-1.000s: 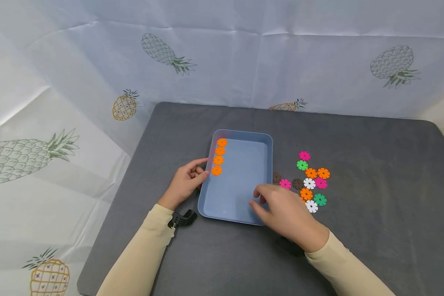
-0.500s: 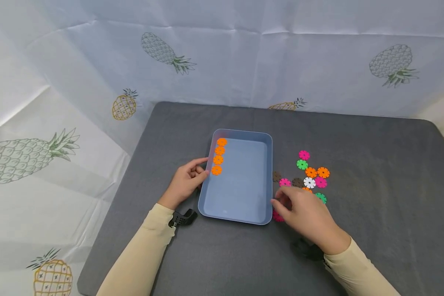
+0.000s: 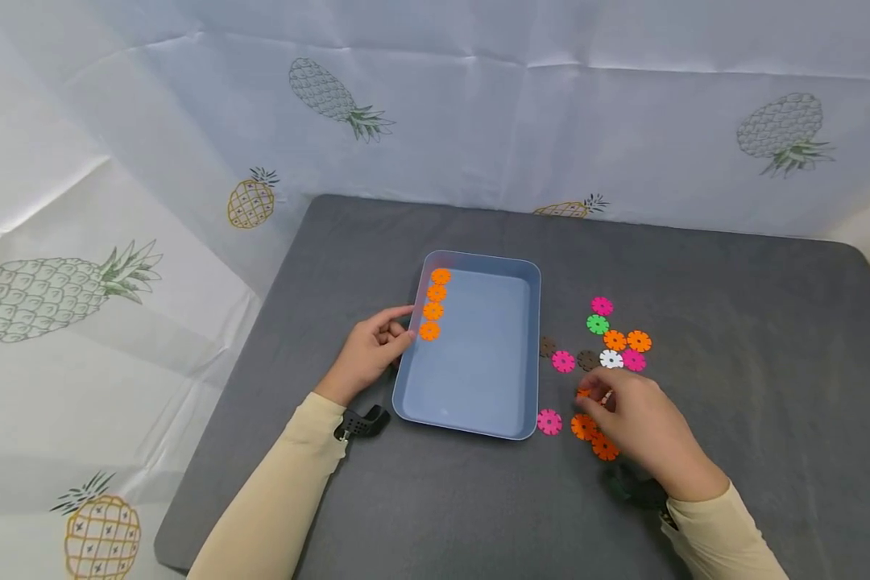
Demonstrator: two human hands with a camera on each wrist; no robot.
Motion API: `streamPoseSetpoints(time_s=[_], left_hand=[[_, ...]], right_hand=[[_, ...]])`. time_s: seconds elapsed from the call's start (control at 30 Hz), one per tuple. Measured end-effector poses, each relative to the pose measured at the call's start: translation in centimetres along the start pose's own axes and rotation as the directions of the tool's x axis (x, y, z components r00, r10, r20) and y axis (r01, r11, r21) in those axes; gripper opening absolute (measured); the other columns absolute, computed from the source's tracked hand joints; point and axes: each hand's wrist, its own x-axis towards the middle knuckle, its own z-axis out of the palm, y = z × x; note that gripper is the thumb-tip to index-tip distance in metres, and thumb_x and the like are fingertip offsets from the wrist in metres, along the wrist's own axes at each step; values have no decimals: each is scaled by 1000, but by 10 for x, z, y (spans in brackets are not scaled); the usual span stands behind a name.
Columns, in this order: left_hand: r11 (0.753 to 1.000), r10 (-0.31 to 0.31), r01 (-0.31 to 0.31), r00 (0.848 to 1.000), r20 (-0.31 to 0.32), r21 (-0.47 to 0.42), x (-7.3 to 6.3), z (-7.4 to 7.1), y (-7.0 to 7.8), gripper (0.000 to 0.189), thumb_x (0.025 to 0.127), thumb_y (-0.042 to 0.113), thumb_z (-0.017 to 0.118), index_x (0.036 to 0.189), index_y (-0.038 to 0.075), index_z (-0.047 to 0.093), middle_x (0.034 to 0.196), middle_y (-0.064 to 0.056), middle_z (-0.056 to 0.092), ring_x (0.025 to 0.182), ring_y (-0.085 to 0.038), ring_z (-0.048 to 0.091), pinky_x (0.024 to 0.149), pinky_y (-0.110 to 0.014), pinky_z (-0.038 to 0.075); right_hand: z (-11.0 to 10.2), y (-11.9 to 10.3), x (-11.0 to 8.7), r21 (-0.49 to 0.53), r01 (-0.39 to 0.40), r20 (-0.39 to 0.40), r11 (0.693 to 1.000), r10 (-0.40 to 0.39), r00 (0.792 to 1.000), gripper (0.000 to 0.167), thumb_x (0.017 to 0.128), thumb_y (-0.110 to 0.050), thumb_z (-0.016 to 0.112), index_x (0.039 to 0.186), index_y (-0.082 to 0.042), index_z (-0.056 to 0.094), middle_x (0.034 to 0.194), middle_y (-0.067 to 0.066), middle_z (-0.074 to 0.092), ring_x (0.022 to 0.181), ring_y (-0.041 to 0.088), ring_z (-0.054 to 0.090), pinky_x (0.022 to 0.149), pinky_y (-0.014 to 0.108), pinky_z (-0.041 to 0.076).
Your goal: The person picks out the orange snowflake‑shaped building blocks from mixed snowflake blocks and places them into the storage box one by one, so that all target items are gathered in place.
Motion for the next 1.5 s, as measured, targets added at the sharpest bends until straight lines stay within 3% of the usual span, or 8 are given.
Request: streamPoseSetpoints(time_s=[0.27,0.6,0.77,1.03,1.3,1.5], left_hand=[[1000,5,-5,1000,-7,0,1,1,-2,45,102,9,68,146,4,60,91,-17,69,61,-16,57,60,-26,51],[1000,5,-5,1000,-4,5,2,1,0,46,102,10,69,146,3,60,91,-20,68,61,-17,58,60,-26,52],[1000,4,-4,1000,-3,11,1,0,-1,46,102,11,69,146,3,60,91,-19,68,61,-17,57,58,-26,50],[1000,0,0,1000,-8,17,1,1,-2,46,102,9,67,147,3,60,90,-14,68,60,-15,57,59,-26,51],[1000,6,-5,1000,-16,15,0,2,-1,46,102,8,68,147,2,59,91,-17,69,61,-15,57,59,-26,52],[1000,-2,2,1000,-13,6,-1,3,0,46,102,9,69,146,2,60,92,-20,69,62,-16,58,61,-26,52]], right_hand=[[-2,17,3,8,-48,-7,999,48,999,19,92,-14,80,109,-6,76,88,0,69,61,13,54,53,30,45],[2,27,8,0,-68,44,998,68,997,31,91,-20,81,118,-4,76,75,-4,60,57,12,48,51,28,39],[5,28,8,27,-63,49,998,62,997,28,89,-17,83,113,-4,78,76,-2,57,62,14,48,54,28,40],[6,28,10,71,-73,41,995,70,997,18,86,-17,87,93,-8,73,80,-1,57,66,15,49,57,27,41],[4,27,9,137,-113,82,984,103,991,15,89,-15,84,92,-7,72,81,0,65,69,17,58,57,27,49],[2,23,6,161,-95,96,982,80,992,16,91,-18,84,92,-10,71,79,-1,65,70,17,59,57,27,49]])
